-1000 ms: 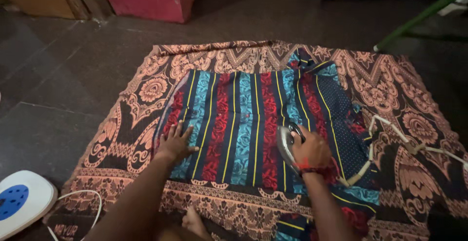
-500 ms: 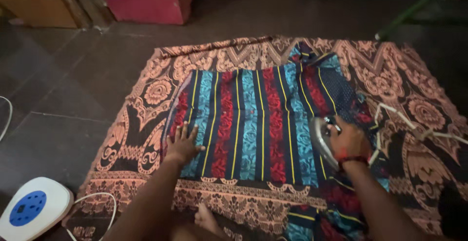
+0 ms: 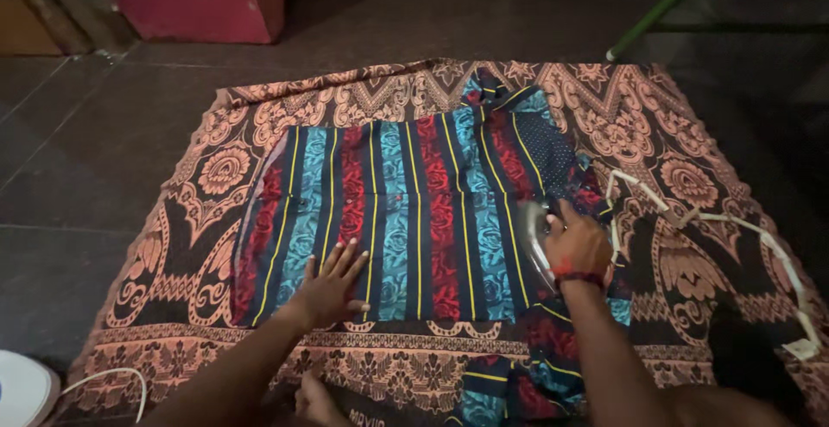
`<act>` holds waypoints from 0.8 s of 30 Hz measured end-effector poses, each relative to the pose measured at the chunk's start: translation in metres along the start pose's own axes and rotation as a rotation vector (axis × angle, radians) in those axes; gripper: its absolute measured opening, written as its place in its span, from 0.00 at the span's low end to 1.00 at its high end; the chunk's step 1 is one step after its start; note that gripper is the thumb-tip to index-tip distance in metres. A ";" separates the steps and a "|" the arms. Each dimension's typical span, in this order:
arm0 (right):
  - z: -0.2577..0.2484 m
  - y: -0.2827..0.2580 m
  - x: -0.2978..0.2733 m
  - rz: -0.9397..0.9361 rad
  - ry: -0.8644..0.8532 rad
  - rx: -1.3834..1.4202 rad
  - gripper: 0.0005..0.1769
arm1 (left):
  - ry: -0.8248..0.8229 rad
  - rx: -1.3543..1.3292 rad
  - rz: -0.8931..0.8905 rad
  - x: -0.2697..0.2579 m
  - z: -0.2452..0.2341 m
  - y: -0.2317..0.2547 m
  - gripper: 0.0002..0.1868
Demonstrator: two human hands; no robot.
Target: The person irons a patterned shirt laid out on a patterned cloth on the floor. They use a handheld iron to smooth the fabric, adjusting the shirt and sleeves as needed.
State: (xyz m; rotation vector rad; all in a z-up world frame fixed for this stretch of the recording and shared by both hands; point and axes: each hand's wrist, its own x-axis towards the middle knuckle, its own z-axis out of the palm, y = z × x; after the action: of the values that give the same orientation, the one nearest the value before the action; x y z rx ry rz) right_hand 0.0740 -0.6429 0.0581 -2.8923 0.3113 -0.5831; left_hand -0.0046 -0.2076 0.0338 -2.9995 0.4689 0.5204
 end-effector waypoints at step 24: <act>0.028 0.054 0.038 0.170 -0.033 0.066 0.27 | -0.061 0.073 -0.060 -0.006 -0.003 -0.002 0.57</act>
State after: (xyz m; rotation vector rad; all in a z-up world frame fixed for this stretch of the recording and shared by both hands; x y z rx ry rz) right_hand 0.1101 -0.7007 0.0352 -2.7732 0.5165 -0.5065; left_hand -0.0083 -0.2048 0.0385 -2.9087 0.3841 0.5745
